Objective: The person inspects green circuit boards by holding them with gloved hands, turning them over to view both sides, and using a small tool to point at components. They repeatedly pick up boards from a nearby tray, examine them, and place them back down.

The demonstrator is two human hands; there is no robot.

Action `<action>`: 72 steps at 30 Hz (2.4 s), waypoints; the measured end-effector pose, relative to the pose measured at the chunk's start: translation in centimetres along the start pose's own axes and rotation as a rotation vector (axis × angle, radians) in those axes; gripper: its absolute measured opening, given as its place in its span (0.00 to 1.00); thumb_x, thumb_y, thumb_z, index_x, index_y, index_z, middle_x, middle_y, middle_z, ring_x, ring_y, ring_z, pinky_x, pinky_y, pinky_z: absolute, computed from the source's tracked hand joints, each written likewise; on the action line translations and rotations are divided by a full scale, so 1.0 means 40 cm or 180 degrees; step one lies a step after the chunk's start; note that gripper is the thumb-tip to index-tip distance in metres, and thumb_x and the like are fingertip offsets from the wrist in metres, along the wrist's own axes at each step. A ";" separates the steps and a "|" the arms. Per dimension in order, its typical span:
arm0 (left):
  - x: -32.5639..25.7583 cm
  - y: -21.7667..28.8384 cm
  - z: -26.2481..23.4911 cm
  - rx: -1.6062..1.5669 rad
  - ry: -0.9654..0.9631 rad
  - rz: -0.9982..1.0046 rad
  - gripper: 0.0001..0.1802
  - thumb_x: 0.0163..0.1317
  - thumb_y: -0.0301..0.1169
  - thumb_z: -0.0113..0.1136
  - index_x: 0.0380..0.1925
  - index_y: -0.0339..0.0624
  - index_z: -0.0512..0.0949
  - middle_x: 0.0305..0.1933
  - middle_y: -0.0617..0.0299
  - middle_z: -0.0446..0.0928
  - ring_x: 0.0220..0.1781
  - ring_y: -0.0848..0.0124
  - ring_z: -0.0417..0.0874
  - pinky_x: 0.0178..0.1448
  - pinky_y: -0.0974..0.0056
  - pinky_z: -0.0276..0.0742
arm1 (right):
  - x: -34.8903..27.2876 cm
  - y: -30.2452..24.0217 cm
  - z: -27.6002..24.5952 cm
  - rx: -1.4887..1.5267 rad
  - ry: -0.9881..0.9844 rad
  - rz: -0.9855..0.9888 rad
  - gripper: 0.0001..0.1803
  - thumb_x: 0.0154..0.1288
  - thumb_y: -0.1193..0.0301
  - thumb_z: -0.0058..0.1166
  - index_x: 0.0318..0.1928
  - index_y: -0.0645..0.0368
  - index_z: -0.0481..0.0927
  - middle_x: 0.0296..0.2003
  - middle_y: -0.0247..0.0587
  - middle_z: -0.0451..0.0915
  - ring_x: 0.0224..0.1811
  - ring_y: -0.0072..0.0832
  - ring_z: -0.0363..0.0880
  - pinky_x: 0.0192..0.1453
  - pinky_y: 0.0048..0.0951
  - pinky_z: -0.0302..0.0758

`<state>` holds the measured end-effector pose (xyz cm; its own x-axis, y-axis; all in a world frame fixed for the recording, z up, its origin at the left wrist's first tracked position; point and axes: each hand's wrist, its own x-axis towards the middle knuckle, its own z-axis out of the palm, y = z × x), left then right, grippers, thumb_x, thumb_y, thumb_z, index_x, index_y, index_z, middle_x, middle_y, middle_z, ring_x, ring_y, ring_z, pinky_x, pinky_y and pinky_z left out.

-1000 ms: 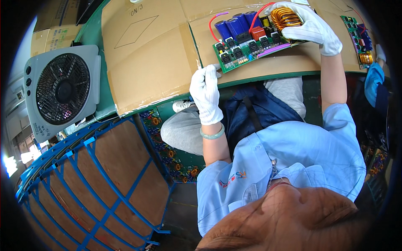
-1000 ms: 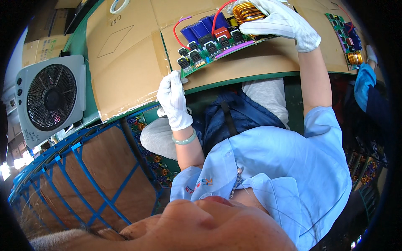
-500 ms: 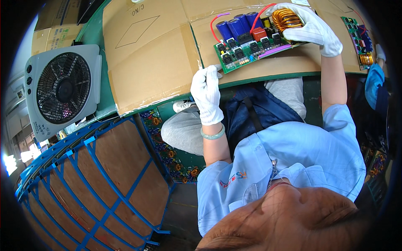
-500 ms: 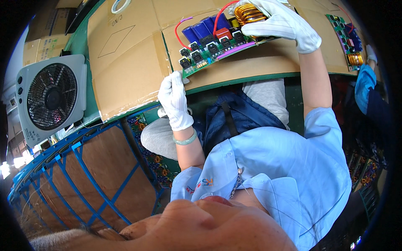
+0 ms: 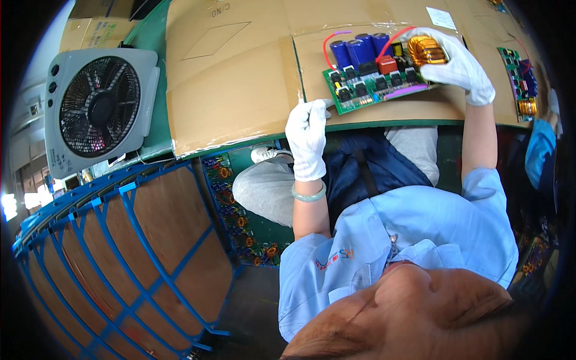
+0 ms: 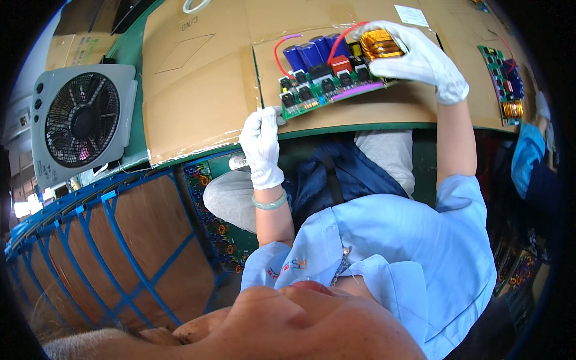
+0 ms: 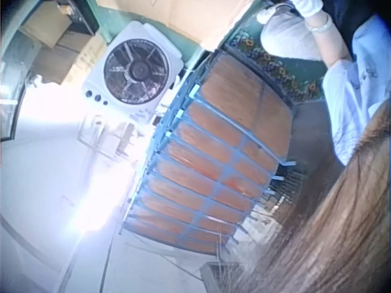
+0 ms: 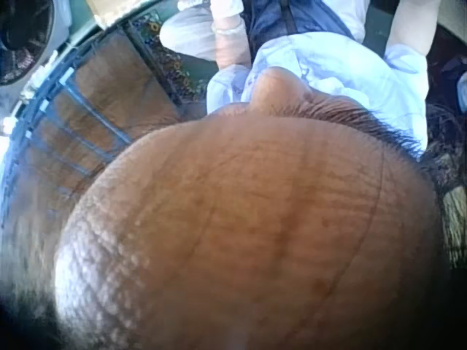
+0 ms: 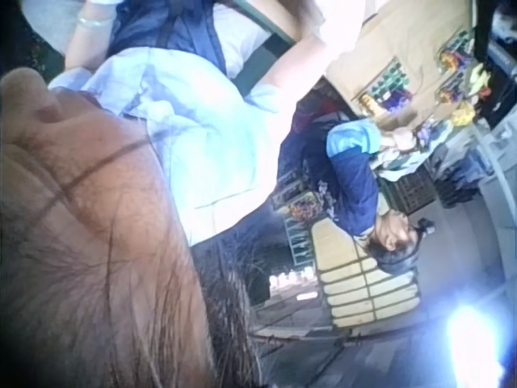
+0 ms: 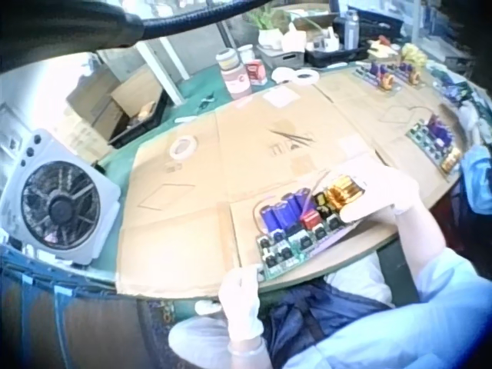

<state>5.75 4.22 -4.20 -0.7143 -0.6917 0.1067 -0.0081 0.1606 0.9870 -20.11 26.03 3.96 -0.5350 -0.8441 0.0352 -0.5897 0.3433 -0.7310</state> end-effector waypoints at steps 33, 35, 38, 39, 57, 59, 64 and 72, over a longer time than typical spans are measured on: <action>0.005 0.132 0.269 0.2422 -0.0617 0.2075 0.27 0.48 0.40 0.75 0.46 0.39 0.79 0.41 0.52 0.78 0.42 0.56 0.81 0.46 0.55 0.77 | -0.188 -0.009 0.168 0.0279 0.1997 -0.0528 0.07 0.63 0.77 0.62 0.41 0.66 0.86 0.31 0.45 0.86 0.28 0.26 0.85 0.34 0.26 0.79; 0.018 0.118 0.282 0.2617 -0.0470 0.2186 0.22 0.47 0.40 0.74 0.39 0.41 0.80 0.36 0.56 0.79 0.38 0.58 0.80 0.41 0.56 0.75 | -0.172 -0.006 0.179 0.0765 0.2612 0.0034 0.07 0.66 0.76 0.62 0.41 0.66 0.86 0.35 0.42 0.87 0.33 0.18 0.84 0.38 0.21 0.79; 0.046 0.113 0.245 0.2564 -0.0715 0.2351 0.16 0.47 0.36 0.73 0.34 0.44 0.80 0.35 0.58 0.80 0.37 0.59 0.80 0.39 0.56 0.75 | -0.155 0.040 0.188 0.0122 0.2755 0.0282 0.08 0.66 0.74 0.63 0.42 0.65 0.86 0.36 0.41 0.87 0.35 0.21 0.86 0.40 0.22 0.80; 0.058 0.119 0.218 0.2516 -0.0728 0.2449 0.13 0.45 0.32 0.72 0.31 0.45 0.80 0.34 0.59 0.81 0.36 0.59 0.80 0.38 0.56 0.76 | -0.148 0.047 0.187 -0.0270 0.2771 0.0096 0.08 0.64 0.74 0.63 0.42 0.63 0.86 0.37 0.41 0.88 0.37 0.29 0.87 0.41 0.25 0.81; 0.124 0.030 0.012 -0.0799 -0.0545 -0.0230 0.24 0.60 0.37 0.66 0.54 0.42 0.73 0.48 0.55 0.79 0.44 0.60 0.82 0.44 0.59 0.83 | -0.136 0.078 0.196 -0.0724 0.2316 -0.0036 0.14 0.58 0.71 0.66 0.46 0.57 0.85 0.42 0.41 0.86 0.43 0.39 0.86 0.46 0.33 0.82; 0.145 -0.008 -0.003 -0.2596 -0.0517 -0.1433 0.25 0.71 0.48 0.50 0.59 0.44 0.72 0.53 0.52 0.79 0.49 0.57 0.81 0.45 0.63 0.84 | -0.136 0.084 0.200 -0.0682 0.2296 -0.0004 0.15 0.58 0.72 0.65 0.47 0.57 0.85 0.43 0.41 0.86 0.45 0.39 0.86 0.48 0.33 0.81; 0.157 -0.039 -0.032 -0.4254 -0.1358 -0.1793 0.22 0.70 0.48 0.50 0.53 0.44 0.75 0.43 0.54 0.77 0.43 0.61 0.77 0.32 0.68 0.76 | -0.134 0.081 0.203 -0.0777 0.2140 0.0067 0.16 0.58 0.73 0.65 0.48 0.58 0.85 0.44 0.41 0.86 0.45 0.38 0.86 0.49 0.31 0.81; 0.149 -0.046 -0.030 -0.4215 -0.1043 -0.1965 0.27 0.70 0.51 0.48 0.55 0.40 0.74 0.44 0.48 0.77 0.35 0.60 0.78 0.30 0.64 0.76 | -0.129 0.071 0.205 -0.0997 0.2103 0.0113 0.13 0.61 0.70 0.65 0.47 0.57 0.86 0.41 0.41 0.87 0.42 0.35 0.86 0.47 0.31 0.80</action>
<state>2.32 -1.04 -5.25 -0.9574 -0.1977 -0.2107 0.1360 -0.9517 0.2752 -14.06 27.97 -3.88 -0.7519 -0.4397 0.4912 -0.6577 0.5510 -0.5136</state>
